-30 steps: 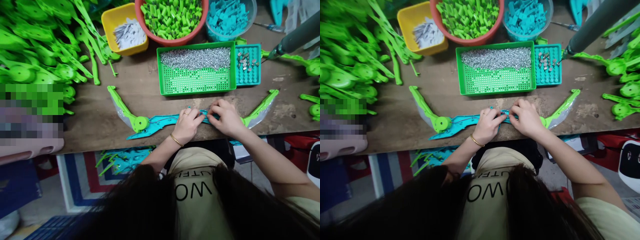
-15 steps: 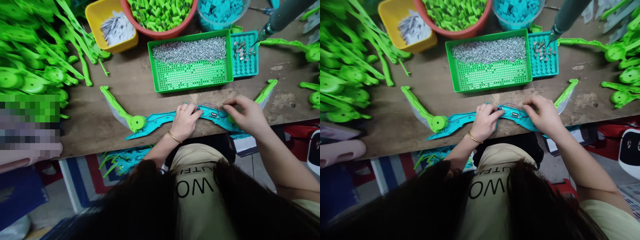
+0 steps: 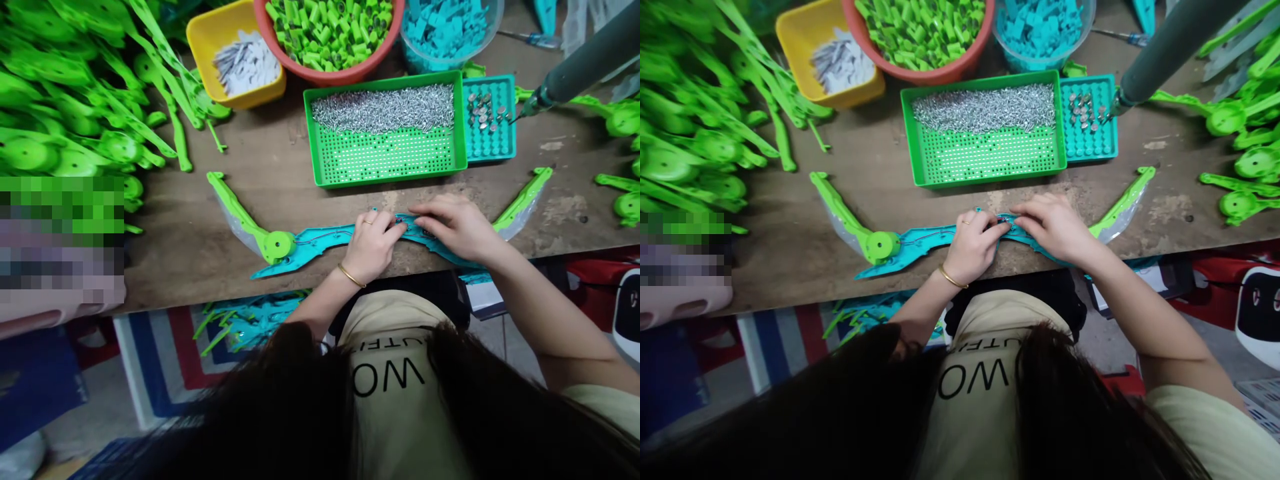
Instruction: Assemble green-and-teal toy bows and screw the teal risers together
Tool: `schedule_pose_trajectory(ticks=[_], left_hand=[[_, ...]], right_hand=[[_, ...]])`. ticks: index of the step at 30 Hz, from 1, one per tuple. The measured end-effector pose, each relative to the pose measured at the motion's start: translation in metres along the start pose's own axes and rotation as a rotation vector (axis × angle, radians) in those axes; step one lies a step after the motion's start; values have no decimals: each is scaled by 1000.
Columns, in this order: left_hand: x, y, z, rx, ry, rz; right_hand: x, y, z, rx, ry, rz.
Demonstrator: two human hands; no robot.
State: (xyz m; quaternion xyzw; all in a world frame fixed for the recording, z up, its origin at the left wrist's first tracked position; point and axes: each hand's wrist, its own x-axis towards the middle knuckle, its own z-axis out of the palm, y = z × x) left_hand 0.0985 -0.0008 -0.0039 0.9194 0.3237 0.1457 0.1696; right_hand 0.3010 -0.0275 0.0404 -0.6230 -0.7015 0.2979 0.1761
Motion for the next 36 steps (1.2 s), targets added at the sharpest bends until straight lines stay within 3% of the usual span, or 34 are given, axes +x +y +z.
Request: schedule_pose_trajectory(ticks=[6,16,26,36], left_hand=[[1,2,0,-21,23,-30],[0,0,0,-21,-10,-3],[-3,-2,3,-13,74,24],[-3,1,2,65,49,19]], right_hand=[[-3,-1,-1,-139,-51,43],[-2,2,8,-162,-67,10],[0,3,11,-156,-74,29],[6,-20,13,-435,-121,96]])
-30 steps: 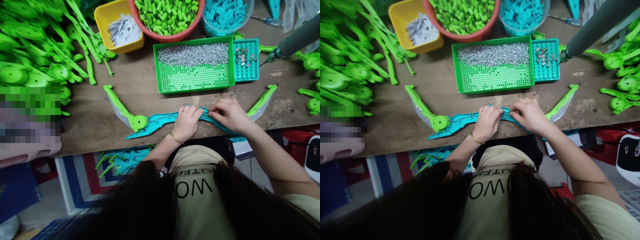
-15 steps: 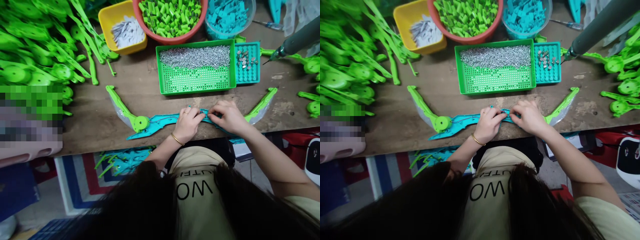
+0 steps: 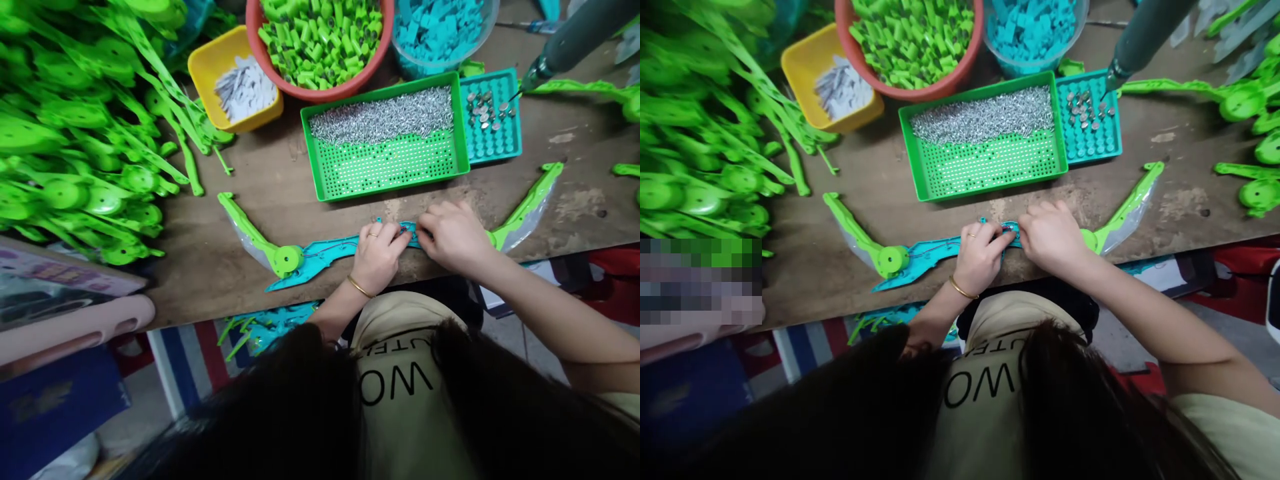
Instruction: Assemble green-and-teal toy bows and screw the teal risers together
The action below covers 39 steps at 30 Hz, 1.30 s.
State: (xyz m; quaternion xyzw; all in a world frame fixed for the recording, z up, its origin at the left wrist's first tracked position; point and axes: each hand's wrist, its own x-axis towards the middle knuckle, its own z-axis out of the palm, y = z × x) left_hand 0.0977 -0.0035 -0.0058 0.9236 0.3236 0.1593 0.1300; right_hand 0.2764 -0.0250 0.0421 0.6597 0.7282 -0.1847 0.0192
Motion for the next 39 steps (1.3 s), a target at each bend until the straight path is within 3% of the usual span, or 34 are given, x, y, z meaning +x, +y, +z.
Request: schedule_pose_trajectory(ticks=[4,7,10,15,20,24,28,32,39], left_hand=[[0,-2,1,-9,48,29],[0,-2,3,-11,114,37],[0,-2,5,-21,135,28],[0,-2,6,-25,93,19],[0,-3,6,-33,108,29],[1,-2,6,-16,109,23],[1,-2,5,-21,102,25],[1,-2,5,-22,87,20],[1,-3,5,-44,108,28]], right_hand=[[-6,17,-10,294,-41,23],[-15,32,-16,482,-9,132],[-23,37,-15,428,4,220],[-29,27,-12,357,-33,222],[-23,20,-19,246,-53,309],[-27,27,-16,204,9,253],[-42,30,1,59,157,158],[-55,25,14,-19,280,168],[-58,26,14,120,305,78]])
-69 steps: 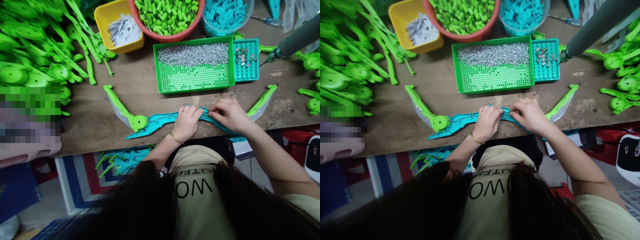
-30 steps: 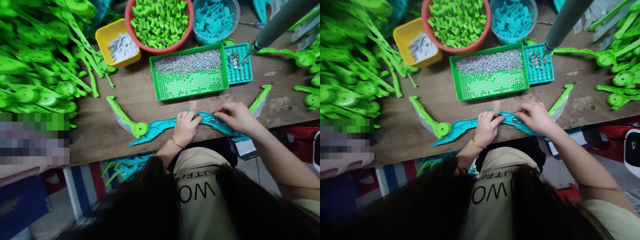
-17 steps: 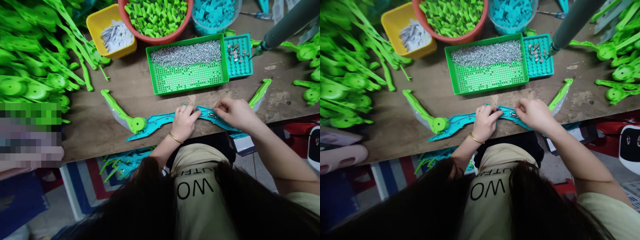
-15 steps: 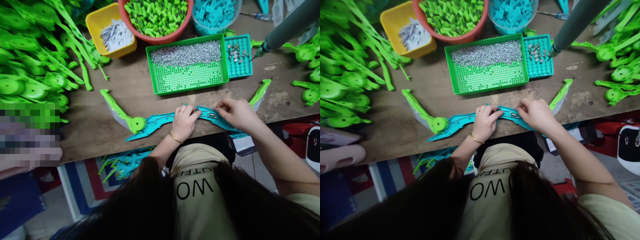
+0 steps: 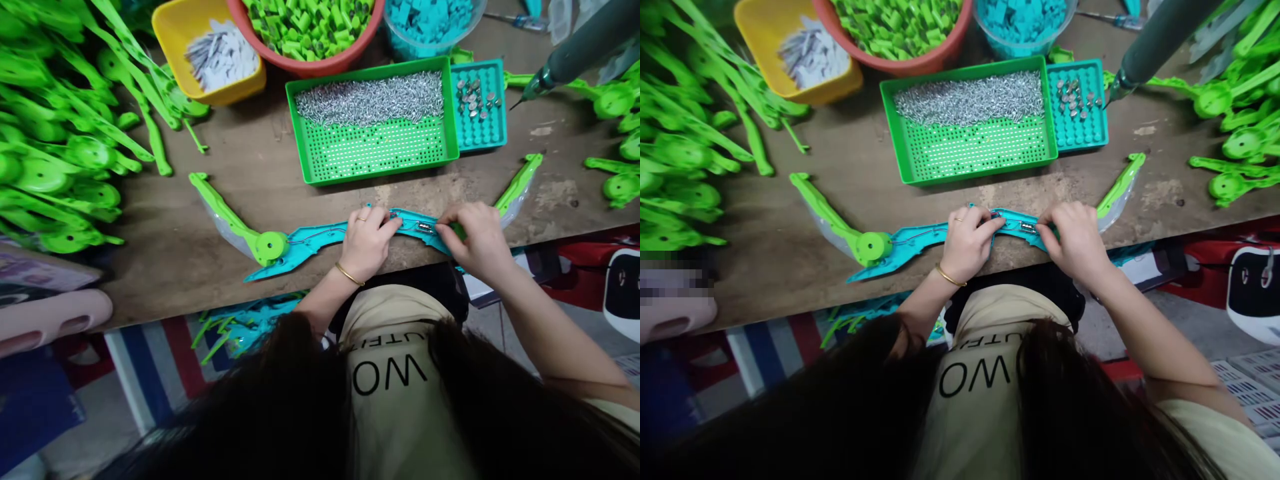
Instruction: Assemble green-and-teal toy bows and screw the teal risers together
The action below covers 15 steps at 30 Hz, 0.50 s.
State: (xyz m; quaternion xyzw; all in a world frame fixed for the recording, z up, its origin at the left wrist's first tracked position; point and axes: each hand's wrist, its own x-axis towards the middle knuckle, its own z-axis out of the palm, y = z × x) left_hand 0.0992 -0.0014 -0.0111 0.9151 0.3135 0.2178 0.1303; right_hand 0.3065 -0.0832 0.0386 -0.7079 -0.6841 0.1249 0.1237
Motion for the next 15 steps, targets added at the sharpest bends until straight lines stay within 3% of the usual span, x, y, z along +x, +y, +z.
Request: schedule_pose_trajectory(ticks=[6,10,15], left_hand=[[0,0,-1,-1,-58,-23],[-1,0,-1,2,-39,-13],[-1,-1,-1,-9,-35,-5]], right_hand=[[7,1,0,-71,47,34],[6,1,0,-40,64,1],[3,-1,-2,-55,64,56]])
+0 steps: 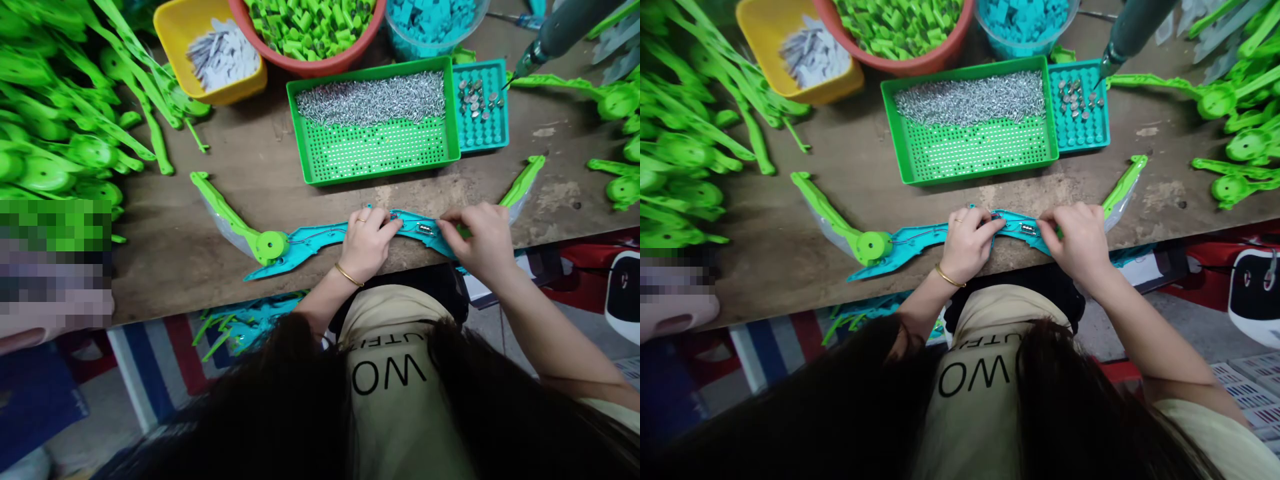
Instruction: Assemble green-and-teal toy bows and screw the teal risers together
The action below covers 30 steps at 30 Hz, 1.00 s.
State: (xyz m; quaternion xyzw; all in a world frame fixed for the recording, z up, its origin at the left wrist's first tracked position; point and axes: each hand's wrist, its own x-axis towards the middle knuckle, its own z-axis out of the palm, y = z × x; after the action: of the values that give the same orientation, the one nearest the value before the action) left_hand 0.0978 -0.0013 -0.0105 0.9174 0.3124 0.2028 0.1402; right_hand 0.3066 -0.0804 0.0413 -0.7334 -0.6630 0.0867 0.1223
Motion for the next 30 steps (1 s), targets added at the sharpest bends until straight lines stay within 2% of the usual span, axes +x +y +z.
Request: schedule_pose_trajectory(ticks=[12,16,20,25,30], left_hand=[[1,2,-1,-42,-86,-50],[0,2,-1,-17,-40,-26],[0,1,0,-9,-11,-8],[1,2,-1,-5,-62,-33],[5,3,-6,8,-136,-32]], right_hand=[[0,3,-4,-12,-29,60],[-6,3,-4,6,-46,45],[-14,2,3,-66,-1,31],[-19,-1,12,-64,77,62],[-14,0,14,13,65,120]])
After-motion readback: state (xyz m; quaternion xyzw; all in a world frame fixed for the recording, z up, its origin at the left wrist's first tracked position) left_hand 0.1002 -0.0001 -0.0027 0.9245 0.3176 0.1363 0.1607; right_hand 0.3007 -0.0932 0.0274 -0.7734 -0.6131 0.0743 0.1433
